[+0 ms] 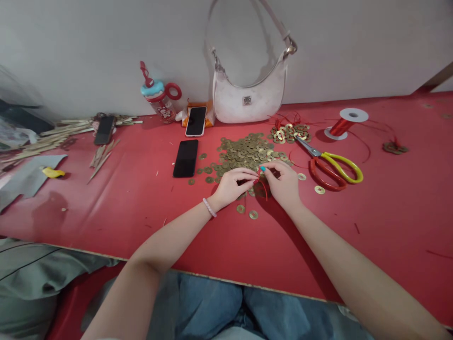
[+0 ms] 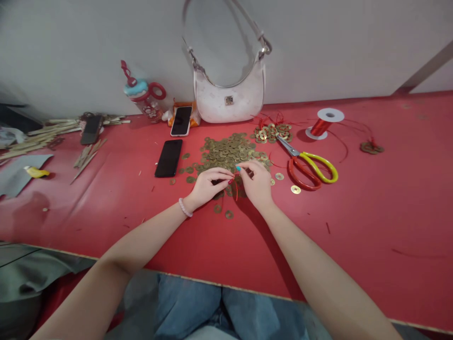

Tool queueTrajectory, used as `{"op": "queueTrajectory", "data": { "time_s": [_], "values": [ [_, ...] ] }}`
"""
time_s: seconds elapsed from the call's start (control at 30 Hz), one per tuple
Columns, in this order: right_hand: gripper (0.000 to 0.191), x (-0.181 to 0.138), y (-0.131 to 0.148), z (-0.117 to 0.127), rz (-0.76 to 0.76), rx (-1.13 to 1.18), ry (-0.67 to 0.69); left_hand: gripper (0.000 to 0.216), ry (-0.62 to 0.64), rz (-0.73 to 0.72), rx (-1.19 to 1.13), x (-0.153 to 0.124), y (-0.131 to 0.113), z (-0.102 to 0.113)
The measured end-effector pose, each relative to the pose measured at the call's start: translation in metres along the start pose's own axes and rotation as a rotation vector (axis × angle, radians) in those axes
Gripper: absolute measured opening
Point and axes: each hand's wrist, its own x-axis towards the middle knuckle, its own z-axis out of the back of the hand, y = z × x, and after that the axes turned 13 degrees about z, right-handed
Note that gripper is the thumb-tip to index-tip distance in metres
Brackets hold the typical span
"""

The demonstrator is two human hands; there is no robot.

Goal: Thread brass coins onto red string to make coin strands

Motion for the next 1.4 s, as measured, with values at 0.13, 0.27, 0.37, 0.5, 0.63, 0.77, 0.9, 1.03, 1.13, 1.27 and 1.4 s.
{"op": "queueTrajectory", "data": {
  "time_s": [0.13, 0.27, 0.37, 0.5, 0.63, 0.77, 0.9, 1.03, 1.13, 1.27, 1.4],
  "values": [
    [0.010, 0.000, 0.000, -0.001, 0.009, -0.018, 0.004, 0.012, 0.003, 0.012, -0.018, 0.000, 0.000, 0.000],
    [0.012, 0.000, 0.001, 0.000, 0.112, -0.031, -0.010, 0.012, -0.052, 0.070, -0.071, 0.000, 0.004, -0.001],
    [0.026, 0.000, 0.006, 0.001, 0.244, -0.035, -0.009, 0.015, -0.098, 0.144, -0.107, 0.001, 0.008, -0.002],
    [0.018, -0.002, 0.012, 0.001, 0.366, -0.043, 0.041, 0.016, -0.085, 0.222, -0.140, 0.001, 0.009, -0.003],
    [0.012, -0.004, 0.013, 0.003, 0.376, -0.039, 0.037, 0.015, -0.048, 0.247, -0.174, 0.001, 0.006, -0.003],
    [0.012, -0.003, 0.013, 0.003, 0.407, -0.049, 0.038, 0.014, -0.040, 0.262, -0.216, 0.001, 0.006, -0.003],
    [0.011, -0.003, 0.014, 0.003, 0.408, -0.041, 0.047, 0.012, -0.034, 0.296, -0.246, 0.001, 0.008, -0.003],
    [0.011, -0.003, 0.015, 0.003, 0.401, -0.042, 0.050, 0.010, -0.025, 0.312, -0.273, 0.001, 0.007, -0.003],
    [0.010, -0.002, 0.016, 0.004, 0.384, -0.036, 0.052, 0.009, -0.030, 0.310, -0.292, 0.001, 0.007, -0.003],
    [0.010, -0.002, 0.016, 0.005, 0.352, -0.025, 0.053, 0.012, -0.045, 0.310, -0.309, 0.002, 0.008, -0.005],
    [0.010, -0.002, 0.016, 0.006, 0.348, 0.004, 0.020, 0.014, -0.084, 0.288, -0.313, 0.002, 0.011, -0.005]
  ]
}}
